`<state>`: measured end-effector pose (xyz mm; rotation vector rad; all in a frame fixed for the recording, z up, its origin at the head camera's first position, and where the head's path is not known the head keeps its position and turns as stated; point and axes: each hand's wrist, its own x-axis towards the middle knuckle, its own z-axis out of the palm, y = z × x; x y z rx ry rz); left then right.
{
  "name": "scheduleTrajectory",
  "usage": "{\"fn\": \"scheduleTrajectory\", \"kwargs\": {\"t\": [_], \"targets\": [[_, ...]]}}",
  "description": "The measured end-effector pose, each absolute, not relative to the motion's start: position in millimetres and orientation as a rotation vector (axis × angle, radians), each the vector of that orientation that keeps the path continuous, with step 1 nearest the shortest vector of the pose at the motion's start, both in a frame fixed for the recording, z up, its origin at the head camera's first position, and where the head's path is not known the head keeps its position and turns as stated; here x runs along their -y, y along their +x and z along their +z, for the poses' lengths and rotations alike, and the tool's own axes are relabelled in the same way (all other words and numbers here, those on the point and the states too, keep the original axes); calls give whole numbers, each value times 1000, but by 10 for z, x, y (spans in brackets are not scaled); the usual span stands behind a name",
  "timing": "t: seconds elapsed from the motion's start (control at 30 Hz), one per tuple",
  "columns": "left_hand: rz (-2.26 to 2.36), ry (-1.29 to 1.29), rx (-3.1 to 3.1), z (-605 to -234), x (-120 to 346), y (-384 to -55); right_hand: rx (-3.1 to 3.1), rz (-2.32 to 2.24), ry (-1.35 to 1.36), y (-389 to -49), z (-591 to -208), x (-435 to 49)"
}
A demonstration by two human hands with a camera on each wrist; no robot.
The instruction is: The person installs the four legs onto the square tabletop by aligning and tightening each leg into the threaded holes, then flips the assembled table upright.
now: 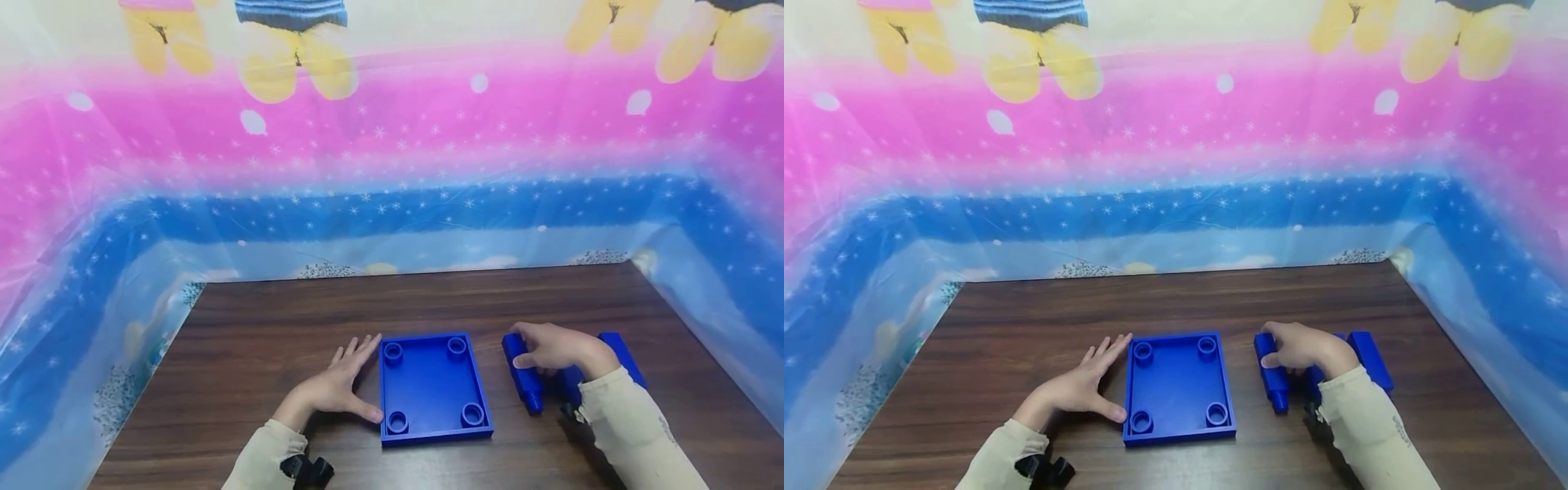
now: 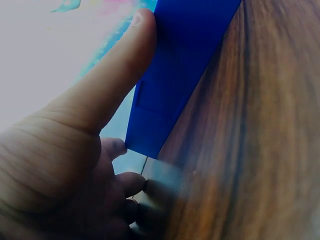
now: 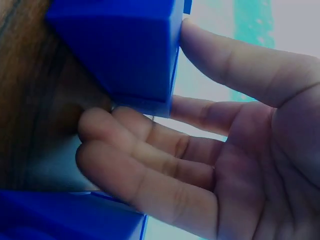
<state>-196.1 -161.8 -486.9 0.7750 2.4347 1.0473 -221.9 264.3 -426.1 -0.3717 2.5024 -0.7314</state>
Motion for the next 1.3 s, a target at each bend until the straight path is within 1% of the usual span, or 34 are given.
{"fn": "scheduleTrajectory", "kwargs": {"t": [0.37,0.63,0.73,0.93,1.07,1.3], "targets": [[1000,743,-2426,-4796,1679,-1854,-2479,-787,-417,-2211,-4326,-2521],[962,769,-2494,-4790,1608,-1921,-2453,-916,-636,-2311,-4371,-2562],[932,756,-2521,-4797,1605,-1936,-2481,-892,-711,-2370,-4399,-2569],[926,767,-2530,-4799,1578,-1952,-2595,-837,-717,-2418,-4330,-2613],[958,765,-2509,-4817,1540,-1917,-2644,-921,-740,-2408,-4320,-2633],[956,769,-2505,-4819,1520,-1925,-2653,-1213,-826,-2478,-4209,-2485]]}}
